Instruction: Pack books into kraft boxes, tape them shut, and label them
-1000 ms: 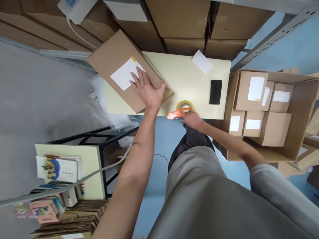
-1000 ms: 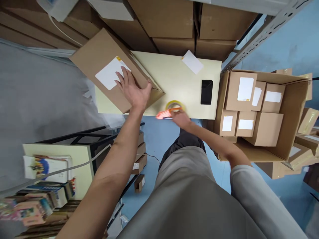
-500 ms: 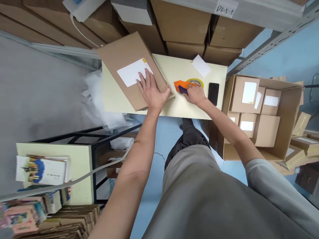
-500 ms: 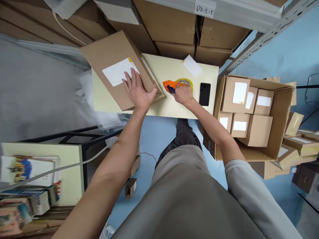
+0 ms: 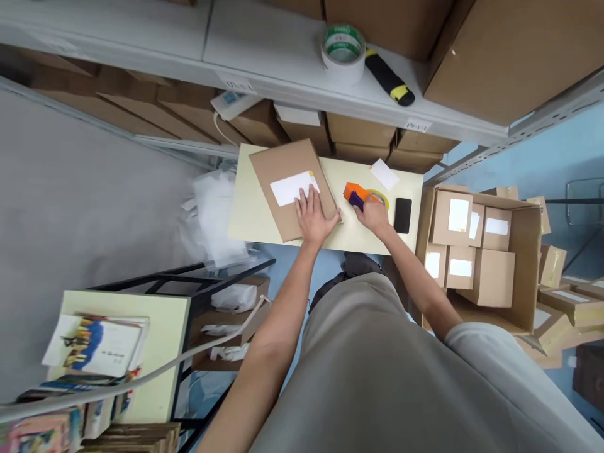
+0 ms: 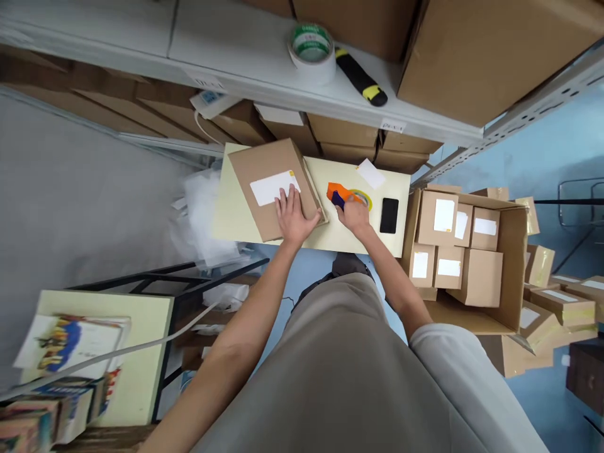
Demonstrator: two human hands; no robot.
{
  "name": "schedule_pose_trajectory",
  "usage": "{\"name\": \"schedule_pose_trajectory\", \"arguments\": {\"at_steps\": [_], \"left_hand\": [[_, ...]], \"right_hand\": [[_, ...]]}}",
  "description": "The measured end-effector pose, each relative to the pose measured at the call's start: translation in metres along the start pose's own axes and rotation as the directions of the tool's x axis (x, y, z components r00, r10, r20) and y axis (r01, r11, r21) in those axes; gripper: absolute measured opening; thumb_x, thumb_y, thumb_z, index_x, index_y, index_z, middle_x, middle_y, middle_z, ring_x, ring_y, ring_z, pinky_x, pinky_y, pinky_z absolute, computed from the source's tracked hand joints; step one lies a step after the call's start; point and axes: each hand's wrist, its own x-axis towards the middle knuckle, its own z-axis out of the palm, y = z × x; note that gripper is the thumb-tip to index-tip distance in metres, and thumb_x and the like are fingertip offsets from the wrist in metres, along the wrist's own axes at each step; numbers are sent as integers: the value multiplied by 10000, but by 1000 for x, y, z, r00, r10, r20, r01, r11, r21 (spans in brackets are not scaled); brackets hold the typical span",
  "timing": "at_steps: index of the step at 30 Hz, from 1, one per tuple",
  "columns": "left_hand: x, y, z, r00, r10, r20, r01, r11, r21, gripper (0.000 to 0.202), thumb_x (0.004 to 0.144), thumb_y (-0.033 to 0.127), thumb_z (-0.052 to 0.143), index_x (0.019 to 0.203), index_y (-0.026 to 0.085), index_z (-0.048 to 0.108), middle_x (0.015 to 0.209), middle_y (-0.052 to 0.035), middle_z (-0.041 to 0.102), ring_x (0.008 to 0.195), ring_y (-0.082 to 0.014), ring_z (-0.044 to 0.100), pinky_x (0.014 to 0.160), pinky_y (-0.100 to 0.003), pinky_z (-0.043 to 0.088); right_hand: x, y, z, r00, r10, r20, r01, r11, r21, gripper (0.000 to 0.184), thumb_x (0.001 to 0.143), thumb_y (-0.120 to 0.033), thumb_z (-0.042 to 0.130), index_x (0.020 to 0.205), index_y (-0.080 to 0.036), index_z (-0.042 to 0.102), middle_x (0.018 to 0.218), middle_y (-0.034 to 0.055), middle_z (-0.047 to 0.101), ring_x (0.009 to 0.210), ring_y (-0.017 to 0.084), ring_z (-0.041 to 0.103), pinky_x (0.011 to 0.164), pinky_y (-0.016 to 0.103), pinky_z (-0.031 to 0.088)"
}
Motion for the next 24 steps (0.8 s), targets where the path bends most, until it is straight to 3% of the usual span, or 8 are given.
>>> {"name": "schedule_pose_trajectory", "arguments": {"at_steps": [4, 7, 9, 11, 15, 18, 21, 24], "left_hand": [[3, 5, -6, 999, -39, -17, 38, 998, -45, 856, 924, 603, 787, 1645, 177, 611, 1834, -225, 472, 1805, -444, 243, 1484, -665, 72], [5, 20, -14, 995, -78, -67, 72, 993, -91, 682, 999, 528, 703, 1586, 184, 647, 1756, -230, 571, 1764, -435, 353, 1466, -680, 193], [6, 36, -22, 994, -35, -107, 20, 990, -138, 511, 1035, 457, 661, 1482, 213, 712, 1602, -218, 693, 1643, -408, 532, 1411, -643, 363], [9, 56, -31, 989, 56, -137, -81, 979, -187, 328, 1071, 385, 615, 1328, 252, 769, 1369, -177, 783, 1403, -359, 706, 1289, -584, 530], [26, 89, -58, 950, 113, -291, -198, 939, -280, 266, 1121, 337, 547, 1224, 246, 775, 1196, -143, 759, 1162, -290, 764, 1080, -469, 653], [60, 100, -85, 910, 85, -405, -218, 930, -296, 286, 1133, 334, 541, 1295, 245, 760, 1271, -143, 733, 1205, -276, 759, 1105, -432, 644], [114, 101, -114, 886, 60, -461, -227, 922, -315, 357, 1151, 326, 512, 1424, 241, 728, 1479, -160, 687, 1441, -288, 689, 1240, -412, 571], [175, 94, -138, 894, 41, -447, -214, 914, -346, 461, 1156, 318, 494, 1572, 229, 672, 1658, -158, 628, 1601, -282, 591, 1359, -400, 464]], "right_hand": [[-11, -7, 1, 999, 36, 3, -36, 992, 119, 654, 1165, -416, 445, 1596, 75, 477, 1333, 337, 803, 1228, 422, 830, 1039, 474, 642], [-20, -14, -6, 1000, 9, 3, -9, 991, 136, 625, 1141, -366, 448, 1626, 28, 476, 1314, 301, 820, 1188, 397, 842, 985, 454, 662], [-26, -20, -16, 1000, -27, -15, 29, 990, 138, 634, 1143, -348, 425, 1669, 6, 457, 1300, 288, 824, 1157, 398, 844, 945, 466, 673], [-29, -27, -29, 996, -74, -56, 82, 984, 159, 627, 1146, -328, 401, 1679, -4, 458, 1296, 284, 823, 1142, 404, 839, 933, 484, 676], [-27, -50, -70, 947, -220, -233, 263, 950, 170, 595, 1155, -331, 394, 1650, -4, 448, 1385, 298, 785, 1243, 422, 789, 1046, 510, 643], [-11, -83, -113, 879, -320, -355, 364, 929, 64, 579, 1186, -356, 336, 1667, -38, 395, 1398, 281, 768, 1256, 422, 766, 1098, 520, 602], [18, -127, -163, 821, -416, -390, 422, 904, -75, 578, 1210, -386, 320, 1690, -67, 361, 1338, 243, 783, 1243, 423, 760, 1142, 548, 562], [52, -172, -214, 833, -370, -412, 363, 927, -98, 586, 1203, -344, 375, 1679, -3, 359, 1310, 229, 814, 1233, 393, 763, 1179, 542, 542]]}}
